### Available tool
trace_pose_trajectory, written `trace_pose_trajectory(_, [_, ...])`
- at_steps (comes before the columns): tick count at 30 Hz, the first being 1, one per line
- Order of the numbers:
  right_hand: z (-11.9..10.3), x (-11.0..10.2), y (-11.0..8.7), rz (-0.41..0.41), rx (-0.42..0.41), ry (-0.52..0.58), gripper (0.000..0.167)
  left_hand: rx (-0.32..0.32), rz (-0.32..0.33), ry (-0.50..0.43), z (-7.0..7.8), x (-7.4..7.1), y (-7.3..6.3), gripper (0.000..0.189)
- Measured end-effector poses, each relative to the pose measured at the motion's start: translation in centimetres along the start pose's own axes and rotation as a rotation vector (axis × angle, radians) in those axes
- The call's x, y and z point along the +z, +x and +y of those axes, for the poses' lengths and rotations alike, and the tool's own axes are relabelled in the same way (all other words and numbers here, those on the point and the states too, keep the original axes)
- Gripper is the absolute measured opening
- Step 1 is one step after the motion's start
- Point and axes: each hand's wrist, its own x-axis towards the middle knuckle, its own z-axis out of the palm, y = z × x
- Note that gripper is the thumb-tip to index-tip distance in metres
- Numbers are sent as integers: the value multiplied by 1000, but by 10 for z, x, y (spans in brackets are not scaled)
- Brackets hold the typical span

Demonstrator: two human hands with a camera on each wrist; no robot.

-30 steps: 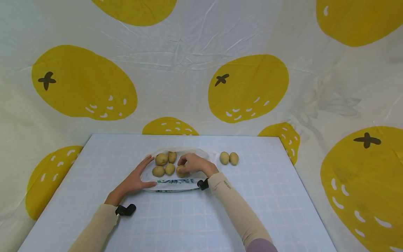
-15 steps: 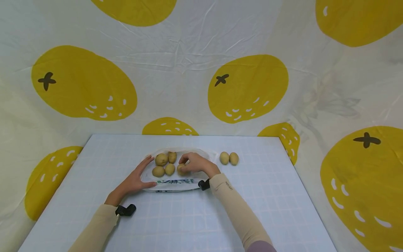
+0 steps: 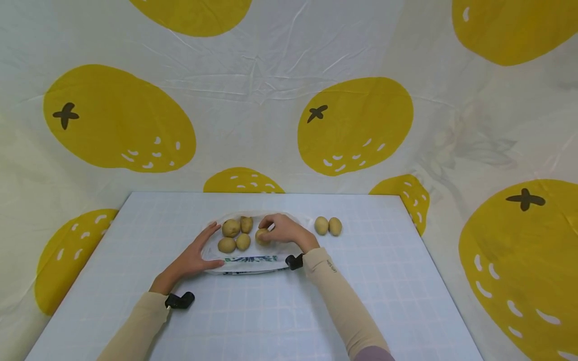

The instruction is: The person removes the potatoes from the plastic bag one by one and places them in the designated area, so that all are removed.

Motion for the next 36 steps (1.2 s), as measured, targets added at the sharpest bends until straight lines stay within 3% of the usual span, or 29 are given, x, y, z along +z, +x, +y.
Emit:
trace_pose_trajectory(25, [2,-16,-17,97,-17,116,32,19,12,4,1,0,-2,109])
trace_pose_trajectory(36, [1,-28,-36,179,-37,150,30,19,14,1,2,0,-1,109])
